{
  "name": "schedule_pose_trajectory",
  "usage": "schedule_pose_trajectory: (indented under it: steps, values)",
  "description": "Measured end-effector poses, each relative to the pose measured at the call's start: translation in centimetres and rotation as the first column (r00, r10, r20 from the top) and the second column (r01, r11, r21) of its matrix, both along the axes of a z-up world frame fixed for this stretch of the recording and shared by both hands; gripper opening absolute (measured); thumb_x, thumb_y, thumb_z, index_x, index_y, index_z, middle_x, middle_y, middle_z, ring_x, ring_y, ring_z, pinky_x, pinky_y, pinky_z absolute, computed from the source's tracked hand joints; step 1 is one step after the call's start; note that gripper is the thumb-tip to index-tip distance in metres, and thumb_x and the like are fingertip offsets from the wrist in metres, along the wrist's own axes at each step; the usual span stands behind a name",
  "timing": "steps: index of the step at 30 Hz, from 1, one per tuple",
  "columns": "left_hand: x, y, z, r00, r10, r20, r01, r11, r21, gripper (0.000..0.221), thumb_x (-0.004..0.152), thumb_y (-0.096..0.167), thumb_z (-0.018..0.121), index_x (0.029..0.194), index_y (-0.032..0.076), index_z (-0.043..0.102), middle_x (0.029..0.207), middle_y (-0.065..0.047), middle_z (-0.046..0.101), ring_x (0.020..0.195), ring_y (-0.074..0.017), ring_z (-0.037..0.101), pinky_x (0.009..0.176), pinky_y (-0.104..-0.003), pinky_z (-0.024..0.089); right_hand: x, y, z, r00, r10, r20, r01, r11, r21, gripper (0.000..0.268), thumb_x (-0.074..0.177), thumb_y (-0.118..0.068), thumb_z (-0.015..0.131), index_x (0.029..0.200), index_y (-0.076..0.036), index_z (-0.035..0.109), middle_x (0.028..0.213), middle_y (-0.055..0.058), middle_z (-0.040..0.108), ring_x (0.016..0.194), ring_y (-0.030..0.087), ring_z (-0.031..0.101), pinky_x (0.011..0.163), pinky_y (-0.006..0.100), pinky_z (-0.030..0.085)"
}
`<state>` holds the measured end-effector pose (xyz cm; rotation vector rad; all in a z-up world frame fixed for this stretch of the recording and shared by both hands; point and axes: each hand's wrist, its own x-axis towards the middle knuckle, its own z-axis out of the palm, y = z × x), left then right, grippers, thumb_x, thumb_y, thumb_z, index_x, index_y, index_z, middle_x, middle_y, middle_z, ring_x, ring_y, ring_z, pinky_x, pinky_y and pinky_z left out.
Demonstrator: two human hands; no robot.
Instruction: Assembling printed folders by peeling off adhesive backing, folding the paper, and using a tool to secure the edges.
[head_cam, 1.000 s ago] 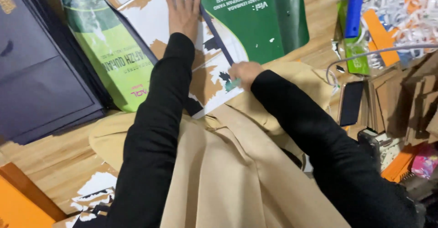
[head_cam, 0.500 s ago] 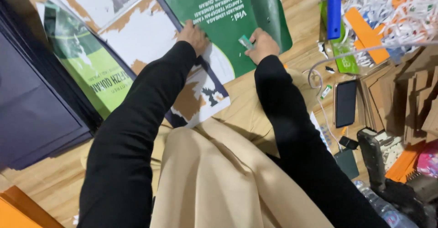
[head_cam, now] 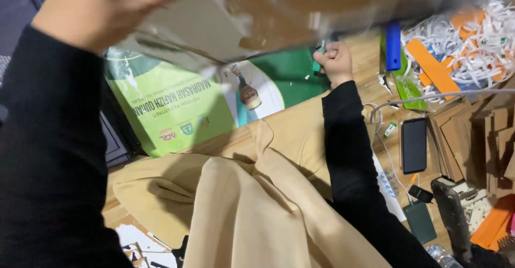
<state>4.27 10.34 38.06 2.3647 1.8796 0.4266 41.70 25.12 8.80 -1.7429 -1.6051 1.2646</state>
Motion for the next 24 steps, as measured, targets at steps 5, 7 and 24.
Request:
schedule_pose_trajectory:
  steps: [5,7,24]
  values:
    - [-3.2,-2.9,-6.1,0.476,0.146,0.867,-0.290,0.957,-0.003,0.030,0.110,0.000,0.058,0.127,-0.004,0.033,0.106,-0.017,0.049,0.084,-0.0195,0.049,0.075,-0.029,0.046,-2.2,-1.1,1.9,0.941,0.027,-0.338,-0.075,0.989,-0.130,0.028,0.076,-0.002,0.066,0.097,-0.003,0.048,0.071,0.002,0.050,0.055,0.009,0.051,0.044,0.019,0.044]
    - [-3.9,-3.8,-9.9,0.420,0.221,0.881,-0.358,0.931,-0.063,0.022,0.105,0.003,0.055,0.121,0.000,0.039,0.100,-0.011,0.049,0.079,-0.0146,0.047,0.071,-0.025,0.044,-3.3,-2.1,1.4,0.941,0.078,-0.329,-0.126,0.984,-0.128,0.027,0.074,-0.001,0.067,0.094,-0.004,0.049,0.067,-0.001,0.048,0.052,0.008,0.048,0.042,0.019,0.043]
    - [4.2,-3.1,-28.7,0.982,0.155,0.105,-0.141,0.981,-0.133,0.052,0.095,0.029,0.042,0.143,0.010,0.031,0.148,-0.012,0.027,0.135,-0.0270,0.019,0.107,-0.051,-0.004,-14.3,-6.9,4.7,0.871,0.490,0.042,-0.479,0.826,0.297,0.029,0.069,0.005,0.067,0.094,-0.006,0.057,0.080,0.000,0.051,0.065,0.008,0.047,0.051,0.018,0.040]
